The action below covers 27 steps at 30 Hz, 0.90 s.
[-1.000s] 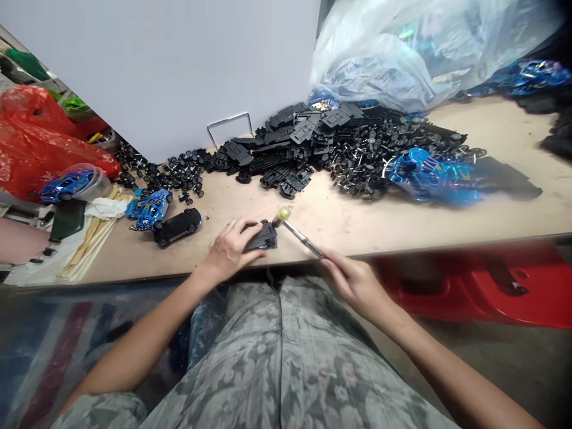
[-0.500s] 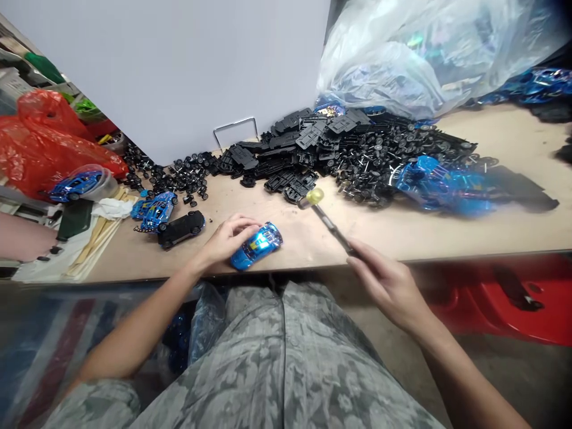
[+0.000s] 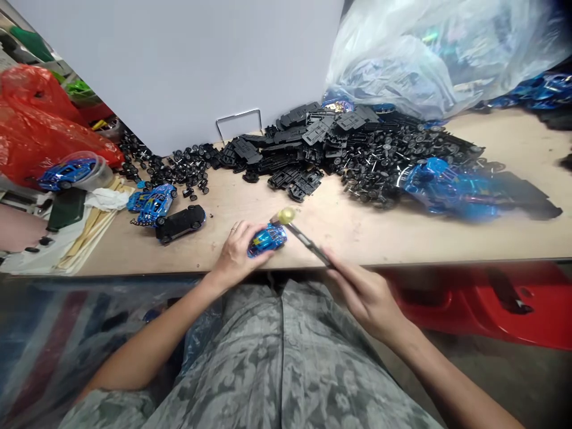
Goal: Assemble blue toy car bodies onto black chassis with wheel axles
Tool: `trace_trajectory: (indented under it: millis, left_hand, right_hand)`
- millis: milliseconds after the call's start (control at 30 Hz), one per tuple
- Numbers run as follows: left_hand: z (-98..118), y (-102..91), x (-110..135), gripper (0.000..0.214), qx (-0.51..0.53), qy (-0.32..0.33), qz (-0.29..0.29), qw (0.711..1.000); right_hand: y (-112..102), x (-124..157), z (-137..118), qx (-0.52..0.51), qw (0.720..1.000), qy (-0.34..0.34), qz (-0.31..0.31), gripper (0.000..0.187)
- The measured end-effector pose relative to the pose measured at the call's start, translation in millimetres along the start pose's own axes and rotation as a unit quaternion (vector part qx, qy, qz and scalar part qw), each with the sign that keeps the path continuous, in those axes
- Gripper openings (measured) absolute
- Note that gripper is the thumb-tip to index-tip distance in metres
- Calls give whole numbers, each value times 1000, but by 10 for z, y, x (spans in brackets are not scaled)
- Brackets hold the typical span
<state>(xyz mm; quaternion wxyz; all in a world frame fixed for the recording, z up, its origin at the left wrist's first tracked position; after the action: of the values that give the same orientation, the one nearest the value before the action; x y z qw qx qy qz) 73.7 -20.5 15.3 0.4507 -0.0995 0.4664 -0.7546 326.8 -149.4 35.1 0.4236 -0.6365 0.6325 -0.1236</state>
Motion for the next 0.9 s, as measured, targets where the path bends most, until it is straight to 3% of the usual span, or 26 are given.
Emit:
trace_trajectory:
  millis: [200, 300, 367, 433, 467, 533, 600, 633, 700, 833, 900]
  left_hand:
    - [40, -22, -13, 56, 30, -32, -19, 999]
    - [25, -68, -65, 56, 150, -94, -10, 984]
    - [11, -91, -115, 58, 297, -142, -11, 944]
    - [12, -88, -164, 59, 442, -182, -23, 878]
    - [21, -75, -184, 59, 500, -198, -35, 842]
    - [50, -27, -210, 59, 580, -216, -64, 783]
    - [87, 32, -219, 59, 617, -215, -97, 751]
    - [105, 56, -218, 57, 616, -208, -109, 752]
    - [137, 73, -214, 52, 580, -173, -108, 789]
    - [218, -6, -188, 45, 431, -60, -54, 899]
    - [263, -55, -165, 39, 375, -16, -33, 926]
  right_hand:
    - [-128, 53, 9, 61, 998, 2, -23, 51]
    - [-228, -23, 178, 172, 984, 35, 3, 49]
    - [-262, -143, 332, 265, 961, 77, -7, 47]
    - [-251, -316, 442, 302, 949, 83, -24, 43]
    - [-231, -417, 459, 284, 957, 63, -20, 41]
    - [-170, -621, 411, 174, 985, -7, 7, 39]
    - [-89, -797, 296, 0, 998, -59, 14, 47]
    - [-46, -867, 232, -81, 995, -65, 2, 47]
    - [10, -960, 109, -163, 985, -65, 7, 38]
    - [1, -991, -59, -162, 983, -83, 15, 25]
    - [-33, -973, -104, -170, 981, -91, -4, 24]
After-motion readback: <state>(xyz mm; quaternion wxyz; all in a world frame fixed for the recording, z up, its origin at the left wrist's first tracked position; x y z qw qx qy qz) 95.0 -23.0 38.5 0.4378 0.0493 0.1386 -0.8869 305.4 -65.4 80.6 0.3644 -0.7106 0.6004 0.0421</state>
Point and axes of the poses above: each hand's wrist, its own x-axis away from the middle knuckle, its own y-axis out of the palm, z = x × y, the point moved 2 cm from there along -x, towards the middle knuckle, and after that the axes turned 2 degrees about -z, right-handed, at the moved point
